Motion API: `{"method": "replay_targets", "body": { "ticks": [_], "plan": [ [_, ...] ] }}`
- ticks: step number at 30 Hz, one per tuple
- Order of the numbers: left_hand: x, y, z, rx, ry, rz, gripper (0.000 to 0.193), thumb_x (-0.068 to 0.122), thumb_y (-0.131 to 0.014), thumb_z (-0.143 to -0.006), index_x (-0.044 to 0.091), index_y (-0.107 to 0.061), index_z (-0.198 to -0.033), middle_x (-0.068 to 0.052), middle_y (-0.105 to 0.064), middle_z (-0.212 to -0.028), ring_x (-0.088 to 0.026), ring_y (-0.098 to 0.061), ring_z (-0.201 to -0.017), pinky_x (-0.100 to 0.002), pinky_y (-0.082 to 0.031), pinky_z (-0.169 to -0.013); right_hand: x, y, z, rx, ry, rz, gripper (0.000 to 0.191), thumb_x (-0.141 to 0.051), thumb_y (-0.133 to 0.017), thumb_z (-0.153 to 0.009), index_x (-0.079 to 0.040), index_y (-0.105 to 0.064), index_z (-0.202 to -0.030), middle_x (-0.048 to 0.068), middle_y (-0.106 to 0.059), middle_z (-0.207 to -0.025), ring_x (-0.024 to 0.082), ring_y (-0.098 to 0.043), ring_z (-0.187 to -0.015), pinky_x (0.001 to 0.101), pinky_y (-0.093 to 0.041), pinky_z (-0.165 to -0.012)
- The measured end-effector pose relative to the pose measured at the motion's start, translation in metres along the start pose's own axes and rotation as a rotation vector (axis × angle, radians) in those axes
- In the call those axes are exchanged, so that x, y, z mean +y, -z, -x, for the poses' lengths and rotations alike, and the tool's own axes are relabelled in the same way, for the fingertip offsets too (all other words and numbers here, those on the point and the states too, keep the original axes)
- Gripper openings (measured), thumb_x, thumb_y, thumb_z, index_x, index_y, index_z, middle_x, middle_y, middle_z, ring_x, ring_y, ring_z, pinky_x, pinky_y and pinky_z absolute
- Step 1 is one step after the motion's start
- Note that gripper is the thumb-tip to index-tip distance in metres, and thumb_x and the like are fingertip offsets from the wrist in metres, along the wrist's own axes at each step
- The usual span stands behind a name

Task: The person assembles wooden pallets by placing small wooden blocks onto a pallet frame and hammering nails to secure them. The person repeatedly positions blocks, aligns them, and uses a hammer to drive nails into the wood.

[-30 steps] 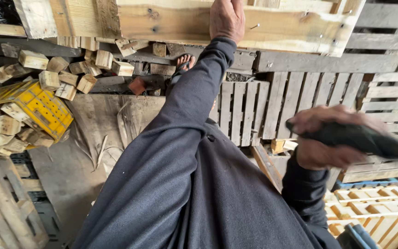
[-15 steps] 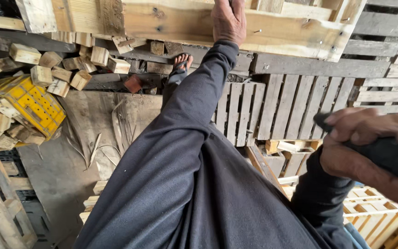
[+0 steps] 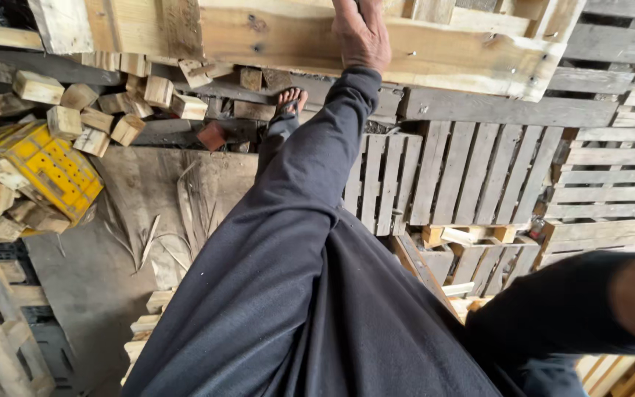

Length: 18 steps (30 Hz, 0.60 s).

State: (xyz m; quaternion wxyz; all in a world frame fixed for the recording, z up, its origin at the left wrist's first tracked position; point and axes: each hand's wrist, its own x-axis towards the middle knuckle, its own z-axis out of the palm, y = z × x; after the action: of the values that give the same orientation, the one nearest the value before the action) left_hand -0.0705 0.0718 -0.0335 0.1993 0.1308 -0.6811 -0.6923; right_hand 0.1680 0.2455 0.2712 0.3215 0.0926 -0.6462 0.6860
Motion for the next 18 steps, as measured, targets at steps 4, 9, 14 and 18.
{"method": "replay_targets", "body": {
  "ticks": [4,9,14,18],
  "plan": [
    [-0.004,0.001,0.000,0.020,0.030,-0.052,0.021,0.024,-0.055,-0.109,0.005,-0.047,-0.108,-0.017,-0.060,-0.079,-0.036,-0.061,-0.068,-0.040,-0.052,-0.067,0.077,-0.061,0.038,-0.090,-0.160,0.445,0.036,-0.038,-0.046,-0.114,-0.008,-0.058,-0.099,0.005,-0.060,-0.069,0.012,-0.054,-0.053,0.0273,-0.044,-0.046],
    [0.010,-0.002,0.001,0.056,-0.093,-0.108,0.027,0.027,-0.052,-0.107,0.004,-0.047,-0.119,-0.024,-0.062,-0.095,-0.047,-0.060,-0.089,-0.049,-0.048,-0.074,0.101,-0.041,0.098,-0.034,-1.161,0.657,0.036,-0.038,-0.046,-0.112,-0.009,-0.057,-0.094,0.004,-0.059,-0.068,0.011,-0.056,-0.050,0.0285,-0.045,-0.041],
    [0.003,-0.001,-0.002,0.040,-0.031,0.006,0.022,0.024,-0.056,-0.106,0.005,-0.047,-0.111,-0.019,-0.064,-0.084,-0.041,-0.065,-0.078,-0.045,-0.051,-0.069,0.037,-0.006,0.021,-0.001,-0.176,0.202,0.050,-0.048,-0.044,-0.116,-0.009,-0.056,-0.087,0.006,-0.058,-0.070,0.018,-0.053,-0.055,0.0330,-0.044,-0.051],
    [-0.004,0.000,-0.006,0.030,-0.001,-0.090,0.016,0.020,-0.057,-0.107,0.006,-0.048,-0.105,-0.017,-0.064,-0.080,-0.035,-0.066,-0.070,-0.039,-0.051,-0.064,0.071,-0.040,0.026,0.010,-0.036,0.117,0.045,-0.050,-0.049,-0.112,-0.009,-0.055,-0.093,0.005,-0.055,-0.073,0.019,-0.050,-0.057,0.0346,-0.044,-0.050]
  ]
}}
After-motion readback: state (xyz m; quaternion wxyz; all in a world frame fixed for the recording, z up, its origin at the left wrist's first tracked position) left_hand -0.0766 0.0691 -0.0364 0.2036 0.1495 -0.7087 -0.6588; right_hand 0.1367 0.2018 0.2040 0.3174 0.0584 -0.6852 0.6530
